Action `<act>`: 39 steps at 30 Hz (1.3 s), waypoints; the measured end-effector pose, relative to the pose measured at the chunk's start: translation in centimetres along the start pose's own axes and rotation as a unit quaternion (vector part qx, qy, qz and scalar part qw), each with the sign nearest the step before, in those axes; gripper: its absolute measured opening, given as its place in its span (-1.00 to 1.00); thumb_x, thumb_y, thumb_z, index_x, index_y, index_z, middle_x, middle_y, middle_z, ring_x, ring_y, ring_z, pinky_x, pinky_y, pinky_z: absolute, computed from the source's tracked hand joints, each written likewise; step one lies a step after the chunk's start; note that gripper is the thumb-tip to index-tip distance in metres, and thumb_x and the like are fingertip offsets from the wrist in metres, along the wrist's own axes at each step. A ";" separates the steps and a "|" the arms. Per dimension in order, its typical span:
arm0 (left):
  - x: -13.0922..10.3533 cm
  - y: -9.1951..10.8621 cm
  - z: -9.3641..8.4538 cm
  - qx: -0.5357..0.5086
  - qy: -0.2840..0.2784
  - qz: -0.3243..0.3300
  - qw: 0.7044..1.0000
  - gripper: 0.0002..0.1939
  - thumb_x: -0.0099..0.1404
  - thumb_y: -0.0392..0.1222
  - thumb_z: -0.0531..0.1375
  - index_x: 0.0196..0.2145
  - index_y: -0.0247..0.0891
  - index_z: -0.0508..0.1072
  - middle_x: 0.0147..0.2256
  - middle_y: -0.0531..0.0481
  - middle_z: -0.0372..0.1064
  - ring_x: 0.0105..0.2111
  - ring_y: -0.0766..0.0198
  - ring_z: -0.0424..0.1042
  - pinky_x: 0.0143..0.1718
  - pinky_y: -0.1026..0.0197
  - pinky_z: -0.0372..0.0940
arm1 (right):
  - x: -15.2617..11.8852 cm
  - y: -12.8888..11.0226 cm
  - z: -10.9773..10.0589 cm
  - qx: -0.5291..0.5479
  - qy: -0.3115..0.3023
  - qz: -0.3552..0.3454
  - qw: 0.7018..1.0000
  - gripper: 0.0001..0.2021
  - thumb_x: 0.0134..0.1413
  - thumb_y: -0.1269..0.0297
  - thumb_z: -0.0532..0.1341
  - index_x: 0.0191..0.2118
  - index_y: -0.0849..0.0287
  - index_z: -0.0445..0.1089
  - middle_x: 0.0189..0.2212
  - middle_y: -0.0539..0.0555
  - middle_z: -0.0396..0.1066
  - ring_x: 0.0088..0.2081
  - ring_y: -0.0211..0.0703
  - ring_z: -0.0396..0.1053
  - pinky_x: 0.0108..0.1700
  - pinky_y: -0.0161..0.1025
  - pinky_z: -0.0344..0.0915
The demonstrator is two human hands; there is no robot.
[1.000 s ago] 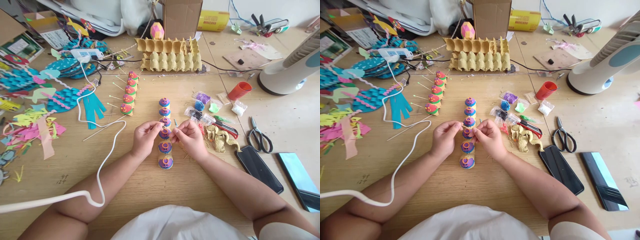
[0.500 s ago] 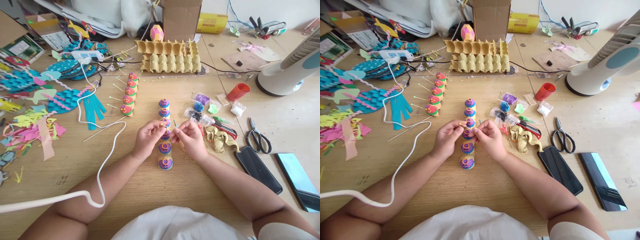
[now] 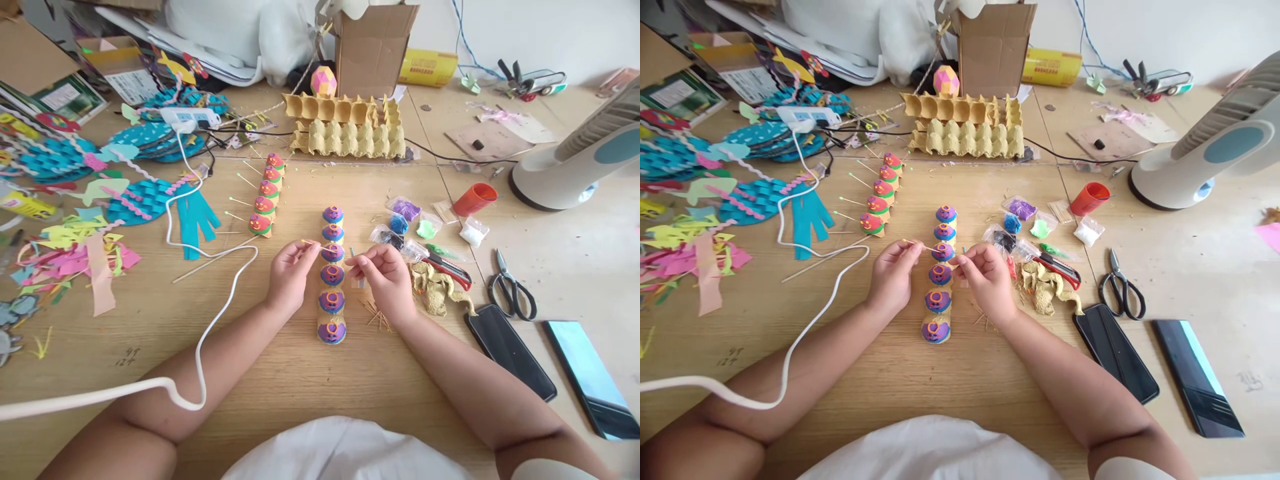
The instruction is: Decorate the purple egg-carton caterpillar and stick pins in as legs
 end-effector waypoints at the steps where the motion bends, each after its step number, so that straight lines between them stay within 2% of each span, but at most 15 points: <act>1: 0.3 -0.1 -0.1 -0.005 0.023 0.001 1.000 -0.70 0.15 0.04 0.43 -0.34 -0.24 0.54 -0.29 0.00 0.55 -0.25 0.31 0.49 -0.12 0.23 0.37 | 0.3 -0.2 -0.2 -0.008 0.006 -0.009 1.000 -0.65 0.14 -0.01 0.41 -0.31 0.08 0.30 -0.41 -0.01 0.59 -0.45 -0.26 0.51 -0.37 -0.29 0.46; 6: 0.9 -0.1 -0.3 -0.010 0.086 0.018 0.996 -0.67 0.11 0.03 0.44 -0.35 -0.25 0.49 -0.31 0.00 0.51 -0.24 0.30 0.49 -0.16 0.24 0.36 | 2.0 -1.9 -1.0 -0.042 0.040 -0.023 0.998 -0.68 0.18 -0.02 0.37 -0.32 0.08 0.32 -0.41 0.00 0.57 -0.46 -0.28 0.47 -0.39 -0.29 0.43; 11: 1.2 0.2 -0.1 -0.011 0.099 0.003 0.995 -0.68 0.12 0.02 0.41 -0.34 -0.25 0.46 -0.31 0.00 0.51 -0.23 0.30 0.50 -0.20 0.27 0.34 | 5.8 -3.3 -1.2 -0.087 0.036 -0.038 0.995 -0.66 0.11 0.01 0.42 -0.36 0.10 0.32 -0.39 0.00 0.55 -0.42 -0.29 0.45 -0.33 -0.30 0.39; 15: 3.2 -0.2 0.6 -0.044 0.105 -0.036 0.993 -0.74 0.18 -0.06 0.36 -0.31 -0.23 0.41 -0.27 0.00 0.54 -0.26 0.32 0.52 -0.30 0.32 0.32 | 10.0 -1.9 -0.6 -0.157 0.036 -0.028 0.987 -0.66 0.10 0.01 0.40 -0.38 0.12 0.31 -0.38 -0.02 0.49 -0.32 -0.27 0.43 -0.24 -0.28 0.36; 20: 6.7 -1.2 1.4 -0.022 0.116 0.010 0.993 -0.86 0.30 -0.17 0.26 -0.31 -0.23 0.37 -0.32 0.00 0.54 -0.31 0.33 0.54 -0.26 0.29 0.37 | 13.2 1.3 0.4 -0.187 0.052 0.012 0.981 -0.64 0.18 -0.04 0.32 -0.40 0.11 0.26 -0.45 -0.08 0.34 -0.32 -0.28 0.31 -0.20 -0.28 0.29; 25: 9.3 -2.0 2.0 0.058 0.090 0.078 0.991 -0.93 0.36 -0.24 0.20 -0.30 -0.21 0.37 -0.31 0.02 0.53 -0.32 0.31 0.56 -0.17 0.24 0.43 | 13.6 3.1 0.9 -0.132 0.030 0.013 0.991 -0.58 0.14 -0.17 0.29 -0.37 0.08 0.22 -0.30 -0.02 0.42 -0.13 -0.19 0.39 -0.15 -0.27 0.33; 31: 10.7 -2.7 2.2 0.090 0.068 0.066 0.991 -0.92 0.41 -0.25 0.16 -0.30 -0.19 0.35 -0.30 0.04 0.54 -0.35 0.32 0.59 -0.28 0.30 0.45 | 13.3 3.7 1.0 -0.062 0.008 0.001 0.998 -0.55 0.10 -0.24 0.29 -0.30 0.06 0.25 0.05 0.04 0.48 0.05 -0.13 0.41 -0.07 -0.24 0.38; 39: 10.8 -3.3 1.9 0.094 0.040 0.077 0.992 -0.94 0.39 -0.29 0.16 -0.28 -0.19 0.36 -0.31 0.04 0.54 -0.35 0.32 0.60 -0.30 0.31 0.47 | 13.6 4.4 1.3 -0.042 -0.001 0.006 0.999 -0.57 0.11 -0.22 0.31 -0.29 0.06 0.31 -0.13 -0.01 0.54 -0.08 -0.18 0.46 -0.10 -0.25 0.37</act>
Point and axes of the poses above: each hand's wrist, its own x-axis towards the middle knuckle, its own z-axis out of the palm, y = z × x, the point moved 3 cm from there along x, towards the middle knuckle
